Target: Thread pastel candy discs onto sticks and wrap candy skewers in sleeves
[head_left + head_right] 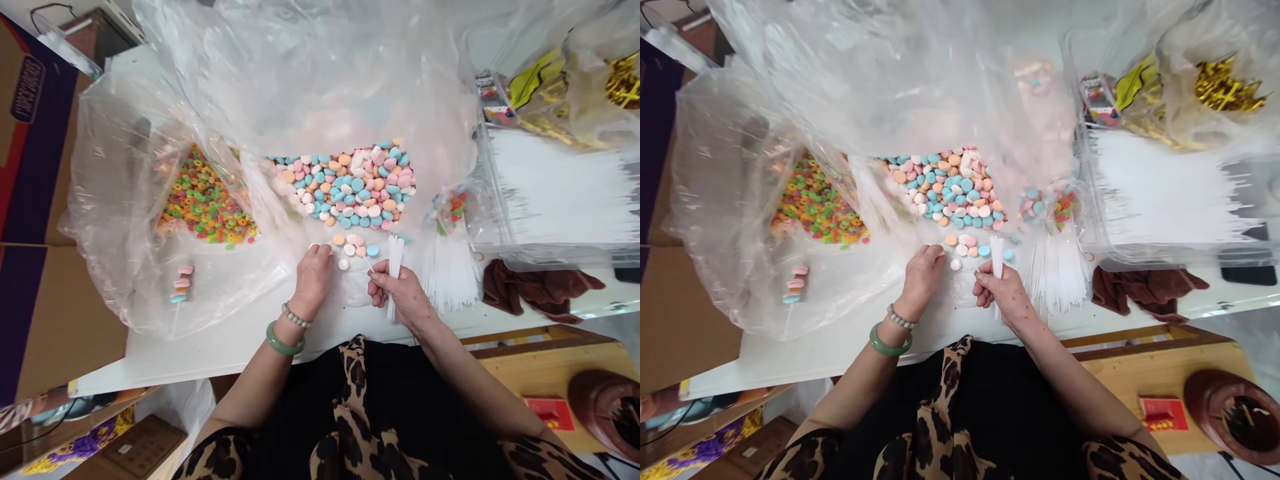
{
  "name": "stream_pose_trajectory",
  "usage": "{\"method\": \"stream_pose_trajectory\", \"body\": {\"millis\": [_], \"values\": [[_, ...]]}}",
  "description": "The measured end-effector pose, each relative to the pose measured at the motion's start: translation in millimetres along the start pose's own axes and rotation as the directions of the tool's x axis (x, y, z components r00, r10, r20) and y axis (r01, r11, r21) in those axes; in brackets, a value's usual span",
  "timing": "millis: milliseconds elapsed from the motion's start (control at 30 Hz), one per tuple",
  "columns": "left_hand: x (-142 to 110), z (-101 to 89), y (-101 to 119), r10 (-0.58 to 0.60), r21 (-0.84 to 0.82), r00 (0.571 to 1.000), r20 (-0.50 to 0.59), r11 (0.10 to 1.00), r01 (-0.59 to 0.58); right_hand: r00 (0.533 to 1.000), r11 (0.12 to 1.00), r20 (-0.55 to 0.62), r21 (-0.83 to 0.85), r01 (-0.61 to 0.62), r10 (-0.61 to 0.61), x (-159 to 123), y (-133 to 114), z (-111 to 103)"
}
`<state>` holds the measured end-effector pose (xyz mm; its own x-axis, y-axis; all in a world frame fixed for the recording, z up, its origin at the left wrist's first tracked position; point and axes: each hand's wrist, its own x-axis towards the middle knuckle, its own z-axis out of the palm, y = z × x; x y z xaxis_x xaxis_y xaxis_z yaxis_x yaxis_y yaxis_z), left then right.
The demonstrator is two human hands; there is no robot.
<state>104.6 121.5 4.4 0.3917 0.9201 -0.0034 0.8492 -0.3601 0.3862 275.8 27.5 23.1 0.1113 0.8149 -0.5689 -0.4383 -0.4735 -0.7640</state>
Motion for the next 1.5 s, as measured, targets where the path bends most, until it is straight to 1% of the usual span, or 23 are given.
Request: {"method": "stream_pose_trajectory", "body": {"millis": [100,133,167,200,267,333,400,500,567,700,767,800,867,967,1100,1200,1267,1400,1500], "values": [[9,-1.1,0,0.002,-0.09,0.988,-0.153,0.996,-0.016,1.0,1.0,-0.005,0.006,-0.003,0.003,1,1,0],[13,0.1,1,0.016,-0.08,0.982,-0.189,0.996,-0.032,1.0,1.0,-0.005,0.007,-0.005,0.005,1,1,1],[18,2.5,2,0.044,-0.051,0.979,-0.201,0.997,-0.056,1.0,1.0,-0.004,0.008,-0.007,0.008,1,1,2],[23,5.8,4,0.086,-0.01,0.979,-0.186,0.996,-0.089,1.0,1.0,0.002,0.008,-0.01,0.01,2,1,2],[28,14.2,7,0.182,0.076,0.979,-0.091,0.982,-0.175,1.0,1.0,0.015,0.006,-0.012,0.012,2,1,3],[25,21.8,11,0.255,0.138,0.967,0.013,0.957,-0.254,1.0,1.0,0.022,0.0,-0.014,0.014,2,1,3],[17,25.6,12,0.282,0.173,0.958,0.052,0.942,-0.287,1.0,1.0,0.021,-0.006,-0.014,0.014,3,1,2],[7,23.0,12,0.294,0.174,0.954,0.065,0.938,-0.301,1.0,1.0,0.016,0.0,-0.005,0.005,5,3,0],[9,18.6,10,0.284,0.134,0.956,0.076,0.947,-0.292,1.0,1.0,0.015,0.002,-0.003,0.003,5,2,1],[24,13.1,4,0.187,-0.045,0.982,0.005,0.981,-0.187,1.0,0.999,0.014,-0.03,0.019,-0.018,0,-5,2],[27,12.9,3,0.163,-0.112,0.986,-0.023,0.98,-0.164,0.999,0.996,0.02,-0.078,0.035,-0.033,-5,-10,2],[26,13.1,3,0.175,-0.111,0.984,-0.023,0.978,-0.177,0.999,0.994,0.022,-0.105,0.04,-0.038,-7,-12,1],[22,13.3,6,0.24,-0.051,0.971,0.006,0.97,-0.239,0.999,0.988,0.021,-0.144,0.049,-0.046,-10,-15,-1],[15,12.0,8,0.323,0.026,0.944,0.066,0.945,-0.325,0.998,0.988,0.008,-0.138,0.067,-0.067,-10,-15,-3],[20,10.7,3,0.335,-0.01,0.938,0.083,0.942,-0.336,0.999,0.994,-0.004,-0.096,0.054,-0.054,-8,-13,-4],[31,12.7,0,0.335,0.001,0.937,0.097,0.942,-0.337,0.999,0.991,-0.005,-0.12,0.053,-0.054,-7,-13,-3],[36,14.8,1,0.345,0.016,0.933,0.106,0.937,-0.349,0.998,0.988,-0.017,-0.146,0.058,-0.061,-7,-13,-3],[29,16.5,8,0.391,0.021,0.913,0.113,0.918,-0.396,0.996,0.979,-0.055,-0.196,0.054,-0.066,-5,-10,-8],[19,17.3,7,0.4,0.034,0.909,0.115,0.913,-0.406,0.989,0.944,-0.088,-0.318,0.089,-0.123,-4,-7,-12]]}}
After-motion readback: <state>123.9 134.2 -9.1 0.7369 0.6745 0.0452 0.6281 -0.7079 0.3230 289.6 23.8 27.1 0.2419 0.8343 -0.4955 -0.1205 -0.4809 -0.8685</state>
